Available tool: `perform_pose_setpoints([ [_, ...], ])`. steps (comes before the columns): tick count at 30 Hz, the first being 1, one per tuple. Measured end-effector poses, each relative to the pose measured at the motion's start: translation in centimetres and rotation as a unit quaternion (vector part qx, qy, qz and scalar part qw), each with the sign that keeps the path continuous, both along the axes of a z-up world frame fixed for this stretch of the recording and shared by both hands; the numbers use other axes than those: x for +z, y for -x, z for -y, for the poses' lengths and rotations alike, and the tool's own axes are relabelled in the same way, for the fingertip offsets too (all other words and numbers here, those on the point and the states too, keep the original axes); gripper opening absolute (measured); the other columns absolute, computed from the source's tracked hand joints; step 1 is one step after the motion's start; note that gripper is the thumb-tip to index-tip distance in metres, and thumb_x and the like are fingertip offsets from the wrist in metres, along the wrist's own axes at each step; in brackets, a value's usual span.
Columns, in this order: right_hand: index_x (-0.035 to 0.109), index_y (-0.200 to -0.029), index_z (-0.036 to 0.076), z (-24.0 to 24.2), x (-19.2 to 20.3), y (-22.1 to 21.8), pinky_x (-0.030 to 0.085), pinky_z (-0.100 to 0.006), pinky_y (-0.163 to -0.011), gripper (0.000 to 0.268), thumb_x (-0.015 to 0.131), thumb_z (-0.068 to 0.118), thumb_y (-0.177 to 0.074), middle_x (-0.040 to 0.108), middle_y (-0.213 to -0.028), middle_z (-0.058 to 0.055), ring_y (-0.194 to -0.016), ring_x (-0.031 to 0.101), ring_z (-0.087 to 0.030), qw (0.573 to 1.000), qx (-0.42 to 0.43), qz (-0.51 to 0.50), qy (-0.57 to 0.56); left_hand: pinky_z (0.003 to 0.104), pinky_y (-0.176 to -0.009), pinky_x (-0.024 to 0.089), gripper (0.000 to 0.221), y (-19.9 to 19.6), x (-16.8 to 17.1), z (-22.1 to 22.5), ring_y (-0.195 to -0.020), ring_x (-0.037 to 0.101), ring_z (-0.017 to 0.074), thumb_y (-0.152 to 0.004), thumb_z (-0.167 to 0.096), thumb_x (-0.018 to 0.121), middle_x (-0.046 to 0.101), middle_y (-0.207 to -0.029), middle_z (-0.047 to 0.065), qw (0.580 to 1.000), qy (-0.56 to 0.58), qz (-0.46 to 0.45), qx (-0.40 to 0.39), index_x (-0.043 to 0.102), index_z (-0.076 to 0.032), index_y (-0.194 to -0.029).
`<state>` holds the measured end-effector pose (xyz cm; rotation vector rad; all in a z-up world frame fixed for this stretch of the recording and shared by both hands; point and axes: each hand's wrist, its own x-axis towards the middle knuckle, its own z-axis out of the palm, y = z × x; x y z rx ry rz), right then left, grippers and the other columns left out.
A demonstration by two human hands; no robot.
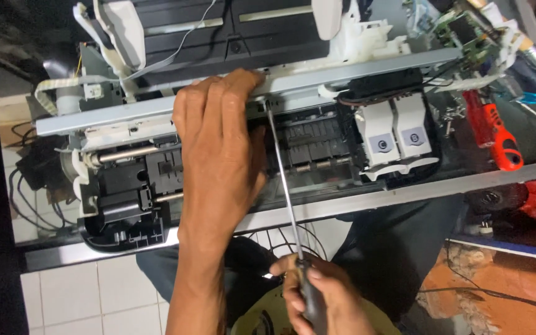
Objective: The person uses a screwdriver to remove screws from the internal frame of a disassembled printer, then disconnects a white ribbon cable and removes a metal bracket. The work is performed on a glass table with tools and parts nearby.
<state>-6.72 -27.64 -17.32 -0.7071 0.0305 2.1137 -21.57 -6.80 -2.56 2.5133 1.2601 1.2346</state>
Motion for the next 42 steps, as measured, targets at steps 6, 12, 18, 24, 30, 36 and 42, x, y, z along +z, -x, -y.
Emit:
perform_pose_setpoints([
  [6, 0.06, -0.125, -0.01, -1.4, 4.8, -0.8, 0.05, -0.043, -0.066, 0.044, 0.065, 0.02, -0.093, 0.058, -0.082, -0.02, -0.072, 0.061, -0.032, 0.998, 0.041, 0.042, 0.007, 0.042, -0.087, 0.042, 0.008, -2.2, -2.2, 3.7, -0.103, 0.054, 0.0294, -0.1, -0.007, 0.067, 0.064, -0.114, 0.017, 0.986, -0.06, 0.083, 0.134, 0.063, -0.003, -0.106],
  [12, 0.072, -0.112, -0.005, -2.4, 7.4, -1.1, 0.067, -0.046, -0.076, 0.03, 0.072, 0.011, -0.086, 0.079, -0.093, -0.025, -0.08, 0.079, -0.036, 0.958, 0.084, 0.273, 0.027, 0.031, -0.052, 0.048, 0.017, -1.8, -1.9, 9.6, -0.06, 0.058, 0.017, -0.096, -0.013, 0.069, 0.063, -0.075, 0.006, 0.983, 0.107, 0.096, 0.115, 0.063, -0.003, -0.085],
  [18, 0.066, -0.096, -0.011, -3.4, 6.7, 1.0, 0.066, -0.041, -0.068, 0.032, 0.085, 0.008, -0.078, 0.075, -0.07, -0.027, -0.062, 0.076, -0.036, 0.958, 0.03, 0.255, -0.131, 0.034, -0.057, 0.049, 0.032, -0.7, -3.9, 10.3, -0.051, 0.061, 0.0171, -0.092, -0.042, 0.071, 0.065, -0.057, -0.001, 0.893, 0.425, 0.093, 0.115, 0.064, -0.015, -0.076],
  [24, 0.063, -0.122, -0.009, -3.6, 9.4, -0.6, 0.058, -0.042, -0.09, 0.063, 0.071, 0.043, -0.088, 0.073, -0.116, -0.027, -0.102, 0.074, -0.034, 0.968, 0.175, 0.104, -0.144, 0.026, -0.058, 0.05, 0.037, -0.4, -4.2, 9.9, -0.063, 0.067, 0.0115, -0.099, -0.031, 0.06, 0.075, -0.069, 0.001, 0.823, 0.476, 0.31, 0.021, 0.075, -0.009, -0.073],
  [30, 0.064, -0.119, -0.005, -2.7, 9.8, -1.8, 0.06, -0.039, -0.092, 0.049, 0.085, 0.015, -0.079, 0.077, -0.109, -0.02, -0.097, 0.078, -0.031, 0.967, 0.181, 0.154, -0.093, 0.031, -0.063, 0.049, 0.043, -0.7, -4.1, 10.0, -0.05, 0.057, 0.0182, -0.1, -0.031, 0.054, 0.064, -0.057, 0.011, 0.68, 0.562, 0.467, -0.066, 0.078, 0.005, -0.099],
  [36, 0.059, -0.114, -0.003, -0.8, 7.1, -1.3, 0.049, -0.028, -0.066, 0.057, 0.094, 0.005, -0.069, 0.063, -0.082, -0.01, -0.072, 0.062, -0.016, 0.981, 0.097, 0.149, -0.08, 0.023, -0.056, 0.047, 0.02, -0.7, -4.9, 9.7, -0.055, 0.053, 0.0061, -0.088, -0.023, 0.079, 0.059, -0.063, -0.007, 0.792, 0.476, 0.381, 0.02, 0.073, -0.007, -0.098],
  [42, 0.049, -0.13, 0.006, -1.9, 9.7, -1.5, 0.048, -0.031, -0.093, 0.048, 0.073, 0.023, -0.092, 0.063, -0.125, -0.013, -0.113, 0.061, -0.017, 0.971, 0.165, 0.099, -0.141, 0.028, -0.045, 0.054, 0.022, -0.9, -4.8, 9.5, -0.045, 0.063, 0.0178, -0.099, -0.014, 0.063, 0.069, -0.064, 0.01, 0.74, 0.488, 0.462, -0.041, 0.071, 0.004, -0.091],
])
